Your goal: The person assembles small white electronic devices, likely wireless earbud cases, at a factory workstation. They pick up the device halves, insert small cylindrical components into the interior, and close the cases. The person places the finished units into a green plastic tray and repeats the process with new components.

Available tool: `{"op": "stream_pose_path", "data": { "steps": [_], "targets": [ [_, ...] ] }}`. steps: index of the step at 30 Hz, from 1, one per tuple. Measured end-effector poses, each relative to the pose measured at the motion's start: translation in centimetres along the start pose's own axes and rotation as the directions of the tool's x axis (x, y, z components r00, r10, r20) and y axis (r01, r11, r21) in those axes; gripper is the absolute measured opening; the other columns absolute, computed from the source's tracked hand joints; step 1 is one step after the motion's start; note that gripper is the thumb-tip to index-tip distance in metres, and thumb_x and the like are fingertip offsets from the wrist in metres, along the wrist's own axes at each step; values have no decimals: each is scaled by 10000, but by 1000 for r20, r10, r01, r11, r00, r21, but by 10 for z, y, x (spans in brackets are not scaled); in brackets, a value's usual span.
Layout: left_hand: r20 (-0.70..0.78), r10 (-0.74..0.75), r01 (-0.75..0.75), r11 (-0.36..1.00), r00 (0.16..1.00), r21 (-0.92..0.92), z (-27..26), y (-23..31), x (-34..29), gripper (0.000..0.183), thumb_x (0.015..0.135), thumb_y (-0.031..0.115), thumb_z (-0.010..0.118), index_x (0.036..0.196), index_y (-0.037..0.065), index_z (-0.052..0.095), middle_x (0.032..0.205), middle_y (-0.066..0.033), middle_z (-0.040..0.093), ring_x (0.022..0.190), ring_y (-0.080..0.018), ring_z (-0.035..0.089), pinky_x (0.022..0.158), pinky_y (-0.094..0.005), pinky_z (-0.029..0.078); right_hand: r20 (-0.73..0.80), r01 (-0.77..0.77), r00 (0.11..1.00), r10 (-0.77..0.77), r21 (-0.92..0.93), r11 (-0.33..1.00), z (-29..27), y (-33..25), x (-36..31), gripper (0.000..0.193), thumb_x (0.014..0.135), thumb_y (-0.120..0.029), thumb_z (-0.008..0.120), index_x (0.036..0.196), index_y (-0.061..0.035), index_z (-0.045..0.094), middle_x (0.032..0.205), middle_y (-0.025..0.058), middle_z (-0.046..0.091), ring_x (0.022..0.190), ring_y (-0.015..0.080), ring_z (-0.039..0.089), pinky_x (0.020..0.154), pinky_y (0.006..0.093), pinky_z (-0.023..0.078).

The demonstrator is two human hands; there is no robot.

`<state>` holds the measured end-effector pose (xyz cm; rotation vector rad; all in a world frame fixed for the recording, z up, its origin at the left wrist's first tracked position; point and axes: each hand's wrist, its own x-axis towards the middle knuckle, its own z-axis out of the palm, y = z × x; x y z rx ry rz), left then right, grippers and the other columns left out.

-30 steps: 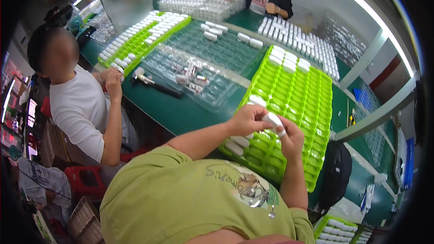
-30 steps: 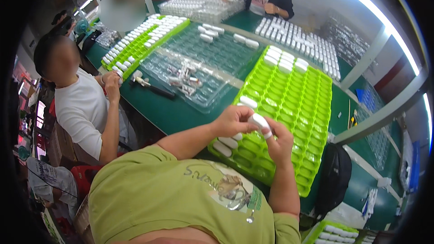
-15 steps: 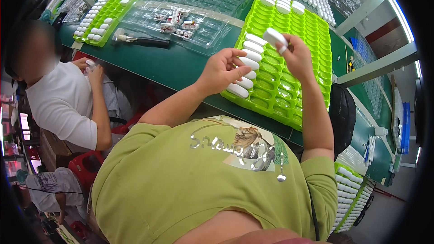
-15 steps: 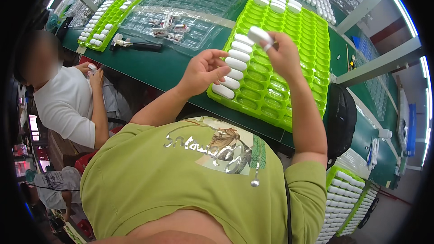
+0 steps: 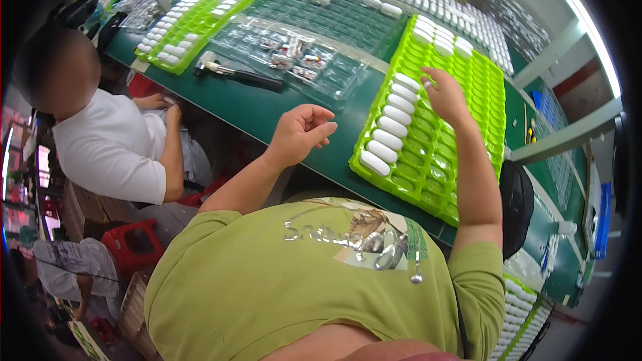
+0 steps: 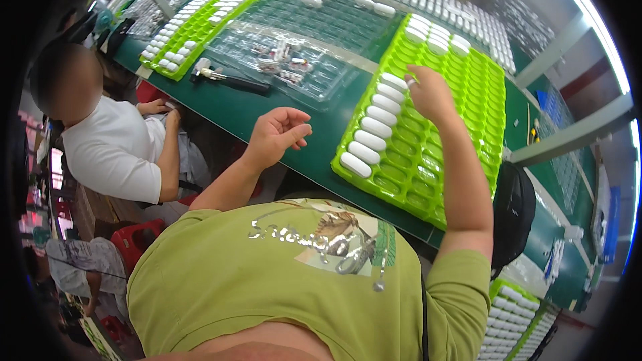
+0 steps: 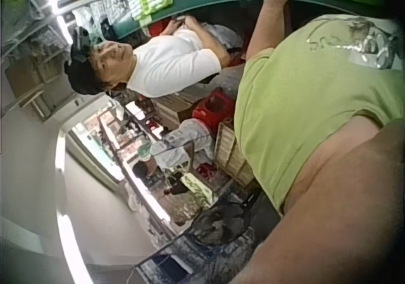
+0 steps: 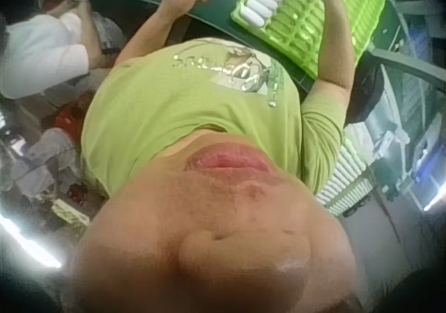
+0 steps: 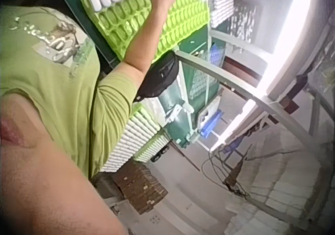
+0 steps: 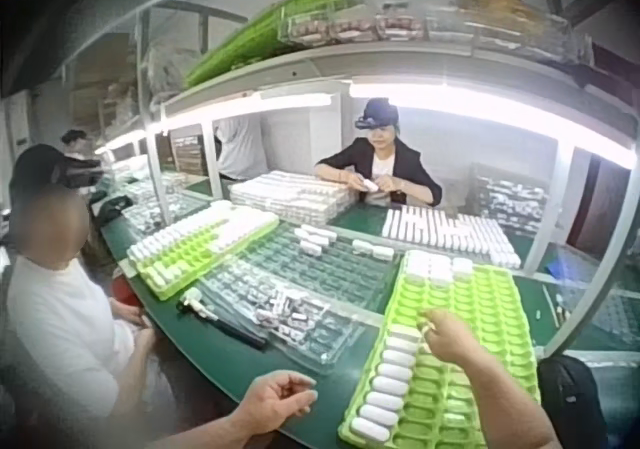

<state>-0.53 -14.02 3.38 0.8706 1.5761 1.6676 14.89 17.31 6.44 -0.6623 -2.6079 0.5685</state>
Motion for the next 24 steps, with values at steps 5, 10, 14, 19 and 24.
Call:
{"op": "stream_pose_path", "data": {
  "steps": [5, 10, 14, 19, 24],
  "targets": [
    [-68, 522, -518, 853, 850, 65, -37, 118, -22, 318, 854, 53, 741, 1144, 0, 624, 988, -54, 673, 785, -61, 618, 676, -199, 506, -311, 569, 818, -484, 314, 760, -124, -135, -49, 379, 914, -223, 648, 1208, 15, 628, 1180, 130, 673, 1025, 205, 658, 919, 344, 500],
    [406, 860, -923, 169, 310, 345, -13, 243, -78, 696, 831, 313, 774, 1271, -120, 454, 1201, -266, 586, 813, -204, 654, 644, -260, 535, -331, 940, 305, -893, 257, 225, -178, -191, -95, 381, 917, -222, 639, 1214, 15, 624, 1184, 134, 670, 1027, 207, 656, 921, 345, 499],
    [592, 778, -925, -36, 211, 377, -5, 270, -112, 662, 831, 308, 766, 1249, -107, 463, 1184, -255, 587, 812, -205, 651, 645, -264, 532, -307, 941, 263, -915, 293, 172, -168, -198, -99, 382, 920, -221, 632, 1219, 15, 620, 1187, 137, 667, 1028, 209, 655, 923, 346, 497],
    [590, 771, -819, -165, 240, 549, -19, 276, -142, 620, 832, 302, 755, 1221, -91, 474, 1163, -242, 588, 811, -205, 648, 647, -270, 528, -263, 894, 386, -884, 343, 289, -124, -178, -93, 384, 923, -220, 623, 1225, 16, 615, 1191, 140, 663, 1030, 211, 652, 925, 347, 496],
    [282, 933, -552, -116, 226, 826, -82, 269, -143, 578, 833, 296, 745, 1192, -74, 485, 1142, -229, 589, 810, -205, 646, 648, -276, 524, -180, 822, 525, -832, 360, 440, -101, -173, -83, 385, 926, -220, 615, 1231, 16, 611, 1195, 144, 660, 1031, 214, 650, 927, 347, 494]
  ]
}}
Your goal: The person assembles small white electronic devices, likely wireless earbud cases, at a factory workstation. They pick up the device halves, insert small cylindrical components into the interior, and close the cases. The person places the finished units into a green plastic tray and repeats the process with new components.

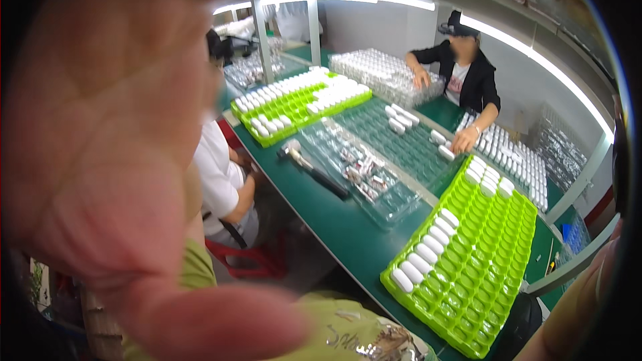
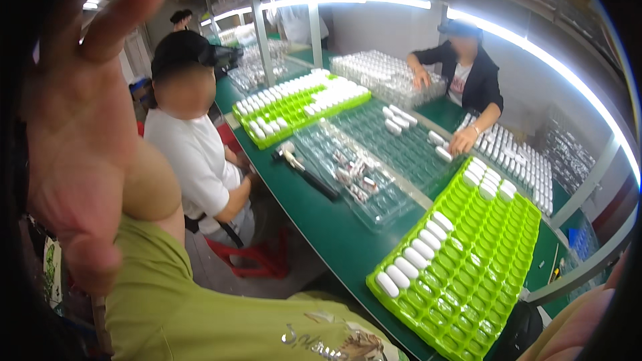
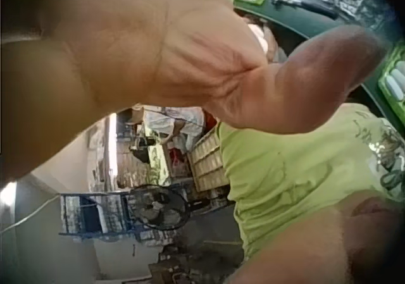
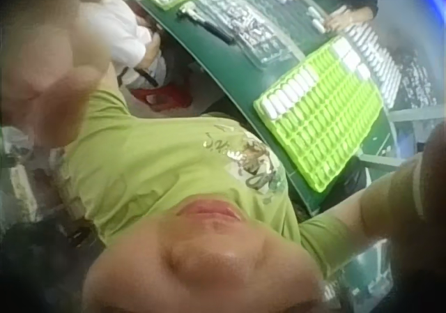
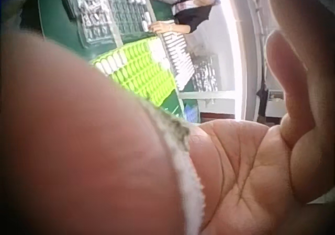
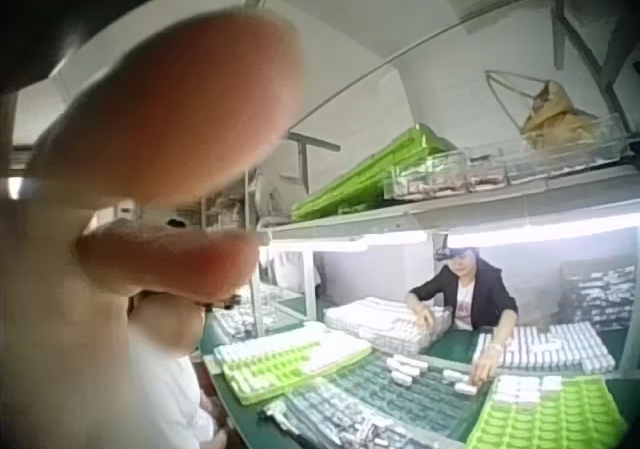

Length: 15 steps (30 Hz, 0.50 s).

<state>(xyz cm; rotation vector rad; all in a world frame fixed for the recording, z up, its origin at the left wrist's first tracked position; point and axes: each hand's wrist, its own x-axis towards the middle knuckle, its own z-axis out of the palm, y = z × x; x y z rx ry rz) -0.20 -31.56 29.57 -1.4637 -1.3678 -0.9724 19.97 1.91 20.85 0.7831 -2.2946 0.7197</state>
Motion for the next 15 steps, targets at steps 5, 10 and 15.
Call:
{"op": "stream_pose_path", "data": {
  "steps": [5, 10, 15],
  "targets": [
    [-180, -253, 308, 832, 951, 461, -83, -60, 17, 536, 833, 290, 735, 1164, -58, 496, 1121, -215, 590, 809, -205, 643, 649, -282, 520, -41, -80, 996, 83, 60, 995, 9, 12, -3, 387, 930, -219, 606, 1238, 16, 606, 1199, 147, 657, 1033, 216, 648, 929, 348, 492],
    [-91, -470, 422, 671, 878, 610, -113, -131, -8, 494, 834, 283, 724, 1136, -41, 507, 1100, -202, 591, 807, -205, 640, 650, -288, 516, -103, -201, 973, 205, 52, 978, 24, 17, -10, 389, 933, -218, 597, 1244, 16, 601, 1203, 151, 653, 1035, 218, 646, 931, 349, 491],
    [45, -589, 423, 629, 807, 652, -94, -143, -29, 452, 835, 277, 714, 1108, -25, 518, 1080, -188, 592, 806, -205, 637, 652, -293, 512, -162, -331, 926, 342, 91, 939, 36, 24, -18, 390, 936, -217, 589, 1250, 16, 596, 1207, 155, 650, 1036, 221, 644, 933, 350, 489]
  ]
}}
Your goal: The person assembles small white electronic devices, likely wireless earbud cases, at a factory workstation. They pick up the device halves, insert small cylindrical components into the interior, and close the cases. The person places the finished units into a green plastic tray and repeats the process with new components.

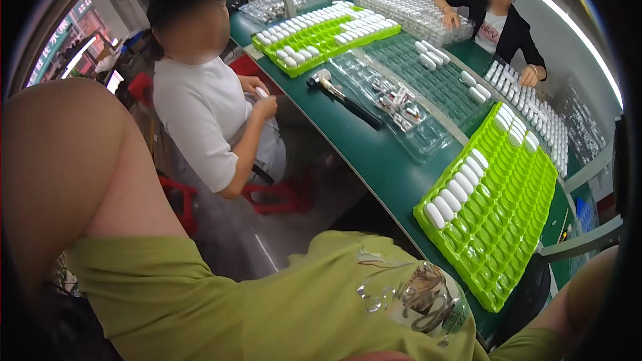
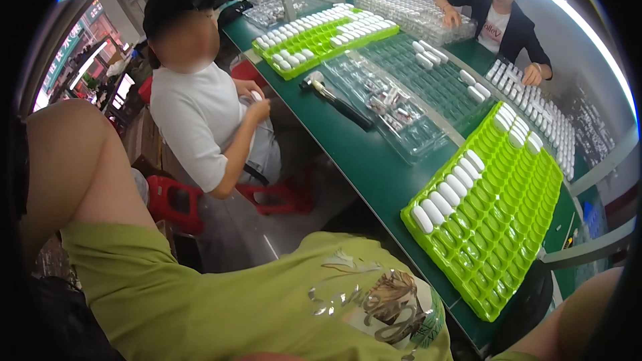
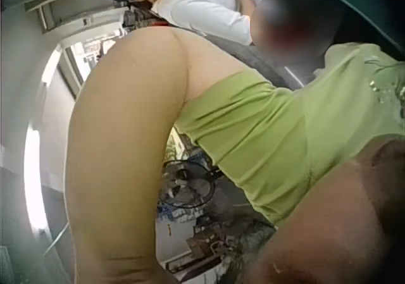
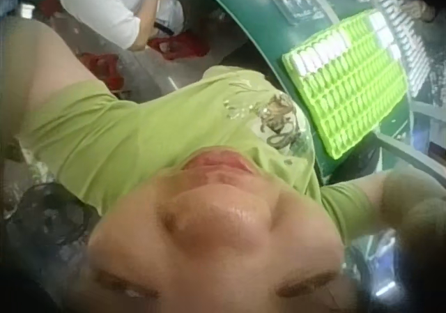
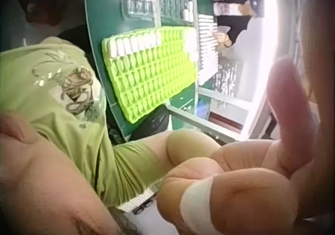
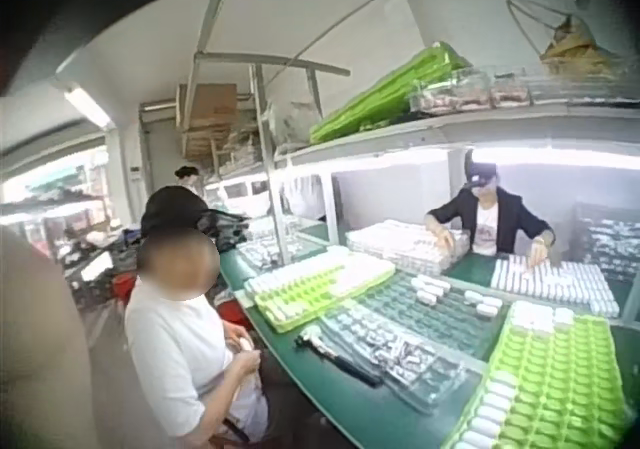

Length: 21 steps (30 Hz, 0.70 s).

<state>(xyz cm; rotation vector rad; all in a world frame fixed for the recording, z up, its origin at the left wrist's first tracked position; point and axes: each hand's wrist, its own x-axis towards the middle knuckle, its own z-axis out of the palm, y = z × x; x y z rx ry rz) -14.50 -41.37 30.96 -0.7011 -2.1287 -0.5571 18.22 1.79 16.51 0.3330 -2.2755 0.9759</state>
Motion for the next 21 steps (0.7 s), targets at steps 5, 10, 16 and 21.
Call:
{"op": "stream_pose_path", "data": {
  "steps": [5, 10, 16, 21],
  "targets": [
    [32, -1, 2, 999, 999, -47, 12, 7, -22, 410, 835, 271, 703, 1080, -8, 529, 1059, -175, 594, 805, -205, 634, 653, -299, 508, -31, -56, 998, 55, -36, 998, -4, -3, -14, 392, 940, -216, 580, 1256, 16, 592, 1211, 158, 646, 1038, 223, 642, 935, 350, 487],
    [77, 35, -29, 996, 996, -79, 41, 10, -31, 368, 836, 264, 693, 1052, 8, 540, 1038, -162, 595, 804, -205, 631, 654, -305, 504, -53, -100, 994, 97, -49, 994, -10, 2, -23, 394, 943, -215, 571, 1262, 16, 587, 1214, 162, 643, 1040, 225, 640, 937, 351, 486],
    [140, 75, -60, 992, 987, -109, 96, 12, -44, 319, 837, 257, 681, 1018, 28, 553, 1012, -146, 596, 802, -205, 627, 655, -312, 500, -73, -110, 992, 107, -32, 993, -8, 15, -18, 397, 947, -214, 561, 1269, 16, 581, 1219, 166, 639, 1041, 228, 637, 939, 352, 484],
    [213, 122, -98, 988, 969, -118, 162, 23, -54, 277, 838, 250, 670, 990, 45, 564, 991, -132, 597, 801, -205, 624, 657, -318, 496, -104, -143, 985, 136, -64, 988, -15, 18, -25, 399, 951, -213, 552, 1275, 17, 577, 1223, 170, 635, 1043, 231, 635, 942, 353, 482]
  ]
}}
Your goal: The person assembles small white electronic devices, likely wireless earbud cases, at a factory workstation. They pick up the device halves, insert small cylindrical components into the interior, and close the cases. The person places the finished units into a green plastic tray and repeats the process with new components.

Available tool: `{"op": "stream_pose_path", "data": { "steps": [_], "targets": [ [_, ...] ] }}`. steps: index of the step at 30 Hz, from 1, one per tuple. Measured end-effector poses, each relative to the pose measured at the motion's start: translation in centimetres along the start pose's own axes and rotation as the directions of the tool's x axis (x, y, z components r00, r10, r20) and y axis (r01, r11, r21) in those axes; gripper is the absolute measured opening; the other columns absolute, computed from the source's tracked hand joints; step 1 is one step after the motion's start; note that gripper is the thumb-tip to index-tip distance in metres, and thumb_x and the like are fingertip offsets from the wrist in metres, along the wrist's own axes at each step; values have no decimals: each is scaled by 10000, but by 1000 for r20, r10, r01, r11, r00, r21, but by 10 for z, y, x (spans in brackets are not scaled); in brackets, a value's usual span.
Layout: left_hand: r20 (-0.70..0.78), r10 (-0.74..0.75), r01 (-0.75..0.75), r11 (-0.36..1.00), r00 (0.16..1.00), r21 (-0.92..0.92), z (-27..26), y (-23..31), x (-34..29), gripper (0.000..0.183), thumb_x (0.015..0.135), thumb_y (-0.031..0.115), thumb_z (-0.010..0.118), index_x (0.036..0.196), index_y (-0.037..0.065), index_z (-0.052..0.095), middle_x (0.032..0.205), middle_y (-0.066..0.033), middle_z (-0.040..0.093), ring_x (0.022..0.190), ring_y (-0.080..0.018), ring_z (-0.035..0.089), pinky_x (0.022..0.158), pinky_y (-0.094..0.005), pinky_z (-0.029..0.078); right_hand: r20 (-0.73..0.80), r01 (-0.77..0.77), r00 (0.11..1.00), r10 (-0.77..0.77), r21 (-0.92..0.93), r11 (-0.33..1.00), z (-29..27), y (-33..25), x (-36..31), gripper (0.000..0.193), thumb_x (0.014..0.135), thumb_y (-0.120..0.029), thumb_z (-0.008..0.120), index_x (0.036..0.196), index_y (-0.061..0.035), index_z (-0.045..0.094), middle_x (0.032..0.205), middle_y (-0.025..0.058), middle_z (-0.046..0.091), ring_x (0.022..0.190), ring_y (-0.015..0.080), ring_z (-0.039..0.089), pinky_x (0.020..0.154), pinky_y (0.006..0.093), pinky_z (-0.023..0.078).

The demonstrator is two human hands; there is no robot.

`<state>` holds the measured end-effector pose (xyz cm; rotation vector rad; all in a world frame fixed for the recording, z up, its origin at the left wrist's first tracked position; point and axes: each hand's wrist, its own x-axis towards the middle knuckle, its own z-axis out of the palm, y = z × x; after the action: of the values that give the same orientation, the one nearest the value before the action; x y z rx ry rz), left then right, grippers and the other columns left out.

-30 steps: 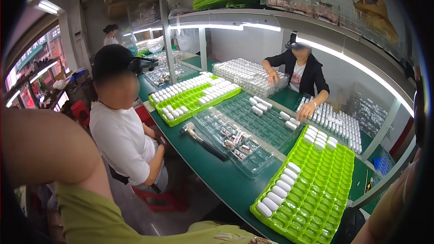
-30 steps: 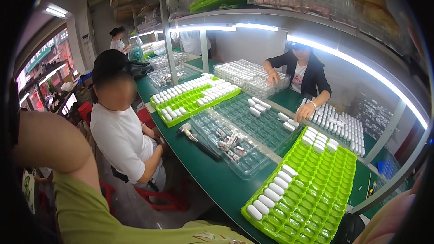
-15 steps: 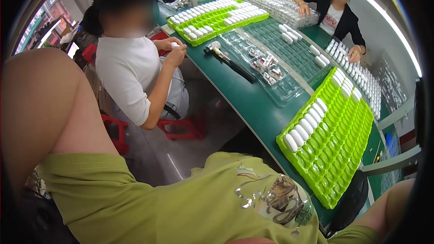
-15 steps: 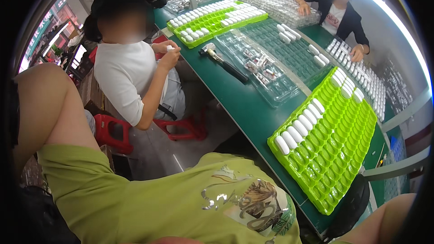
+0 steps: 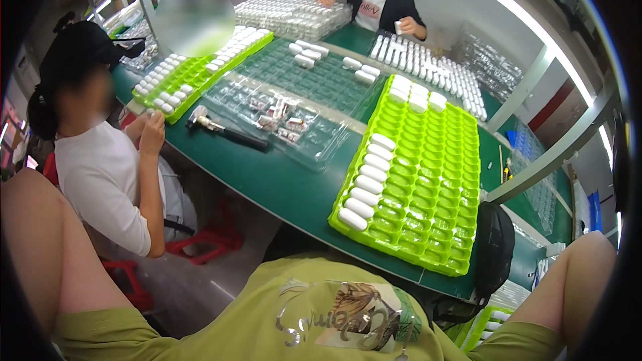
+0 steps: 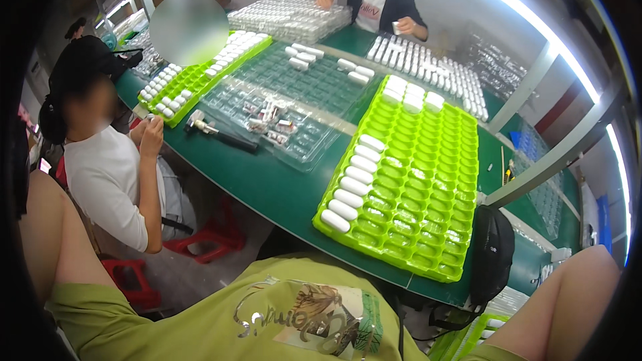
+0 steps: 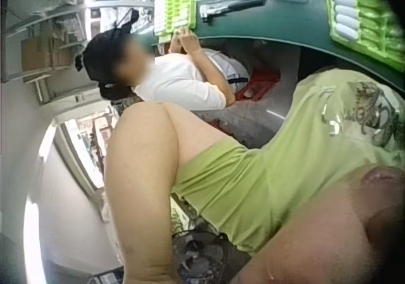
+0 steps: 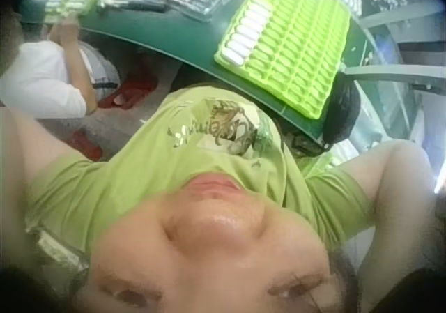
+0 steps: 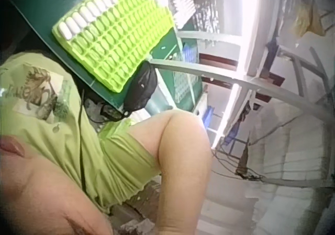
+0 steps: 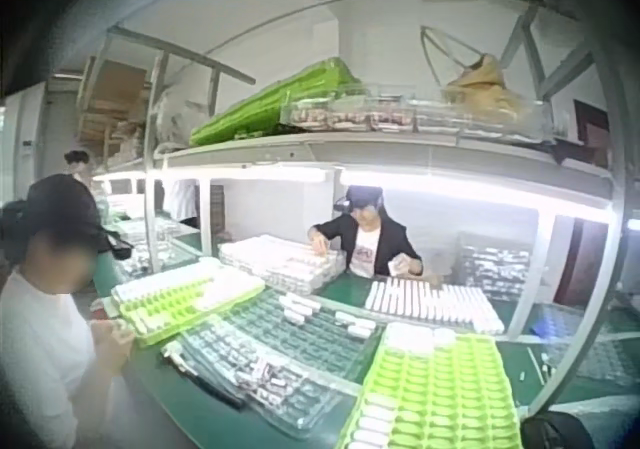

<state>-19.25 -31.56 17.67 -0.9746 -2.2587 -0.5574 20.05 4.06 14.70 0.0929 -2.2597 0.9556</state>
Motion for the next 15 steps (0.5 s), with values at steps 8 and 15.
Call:
{"op": "stream_pose_path", "data": {
  "steps": [8, 15],
  "targets": [
    [214, 47, -71, 992, 976, 104, 93, -17, -7, 213, 839, 240, 654, 946, 71, 581, 958, -111, 599, 799, -205, 620, 659, -327, 489, -8, -27, 1000, 27, -13, 1000, -4, 11, 10, 402, 956, -212, 538, 1285, 17, 569, 1229, 175, 630, 1046, 235, 632, 945, 354, 480],
    [360, 92, -158, 975, 928, 159, 158, -25, -11, 158, 840, 232, 639, 906, 94, 597, 929, -92, 600, 797, -205, 615, 660, -335, 484, -25, -82, 996, 81, -19, 996, -7, 27, 16, 405, 961, -211, 526, 1294, 17, 563, 1235, 180, 625, 1048, 238, 629, 948, 355, 477]
  ]
}}
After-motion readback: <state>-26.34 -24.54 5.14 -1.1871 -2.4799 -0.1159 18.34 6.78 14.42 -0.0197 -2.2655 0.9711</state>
